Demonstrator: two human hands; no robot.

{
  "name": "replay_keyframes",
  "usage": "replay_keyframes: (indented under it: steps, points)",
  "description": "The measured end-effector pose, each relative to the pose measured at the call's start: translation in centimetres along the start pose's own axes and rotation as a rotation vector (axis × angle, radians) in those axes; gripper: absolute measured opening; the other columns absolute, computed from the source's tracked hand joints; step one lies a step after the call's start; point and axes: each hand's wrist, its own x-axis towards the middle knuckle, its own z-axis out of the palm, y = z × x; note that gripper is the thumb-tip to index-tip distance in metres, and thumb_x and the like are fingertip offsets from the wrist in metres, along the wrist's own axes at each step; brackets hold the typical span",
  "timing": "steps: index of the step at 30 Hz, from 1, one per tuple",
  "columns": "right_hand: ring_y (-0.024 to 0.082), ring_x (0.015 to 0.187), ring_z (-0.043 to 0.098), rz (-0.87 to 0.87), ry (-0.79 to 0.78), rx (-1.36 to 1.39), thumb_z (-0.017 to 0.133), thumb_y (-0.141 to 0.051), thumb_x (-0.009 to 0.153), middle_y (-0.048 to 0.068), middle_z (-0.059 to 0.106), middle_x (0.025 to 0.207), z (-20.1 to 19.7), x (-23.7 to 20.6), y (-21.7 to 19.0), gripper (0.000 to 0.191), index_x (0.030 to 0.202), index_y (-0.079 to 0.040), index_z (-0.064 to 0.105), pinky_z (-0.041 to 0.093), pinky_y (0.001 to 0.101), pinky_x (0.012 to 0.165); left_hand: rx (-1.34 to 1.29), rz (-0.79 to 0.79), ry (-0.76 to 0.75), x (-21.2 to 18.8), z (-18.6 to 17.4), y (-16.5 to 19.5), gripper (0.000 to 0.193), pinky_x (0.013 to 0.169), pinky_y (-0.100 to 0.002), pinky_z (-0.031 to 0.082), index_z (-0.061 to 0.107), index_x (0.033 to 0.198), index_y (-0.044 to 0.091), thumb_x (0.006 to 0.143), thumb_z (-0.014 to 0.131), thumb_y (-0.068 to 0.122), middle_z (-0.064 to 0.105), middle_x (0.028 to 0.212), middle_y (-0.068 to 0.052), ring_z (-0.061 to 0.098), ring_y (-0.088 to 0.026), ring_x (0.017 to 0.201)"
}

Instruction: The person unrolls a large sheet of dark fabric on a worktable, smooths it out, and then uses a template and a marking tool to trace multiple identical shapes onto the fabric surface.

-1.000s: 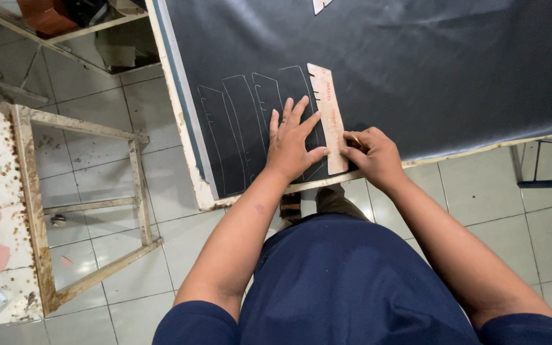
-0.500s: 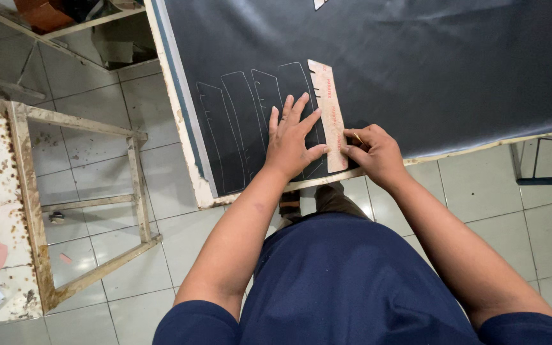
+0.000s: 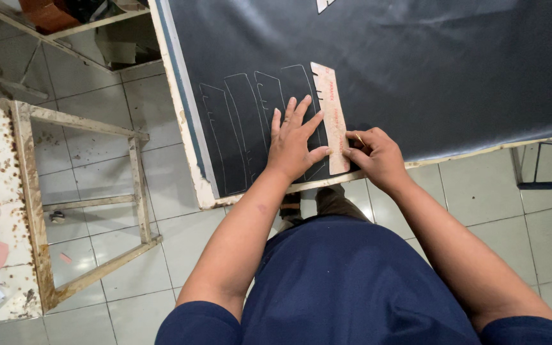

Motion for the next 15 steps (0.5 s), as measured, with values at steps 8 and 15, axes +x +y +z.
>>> replay_keyframes:
  steps: [8,15]
  points:
    - [0.013,0.077,0.064,-0.040,0.011,0.001,0.079,-0.018,0.088,0.004,0.063,0.095,0.04,0.01,0.46,0.036,0.121,-0.007,0.075,0.054,0.0283,0.072,0.004,0.004,0.009,-0.02,0.16,0.08,0.077,0.126,-0.057,0.007,0.059,0.144,0.021,0.076,0.085,0.046,0.030,0.165,-0.008,0.019,-0.031,0.156]
    - [0.013,0.075,0.063,-0.008,-0.016,-0.025,0.078,-0.018,0.088,0.003,0.063,0.095,-0.19,0.05,0.17,0.036,0.122,-0.009,0.074,0.054,0.0284,0.071,0.013,0.003,-0.010,0.14,-0.05,0.13,0.076,0.126,-0.058,0.007,0.058,0.145,0.021,0.077,0.083,0.046,0.030,0.165,-0.009,0.019,-0.032,0.156]
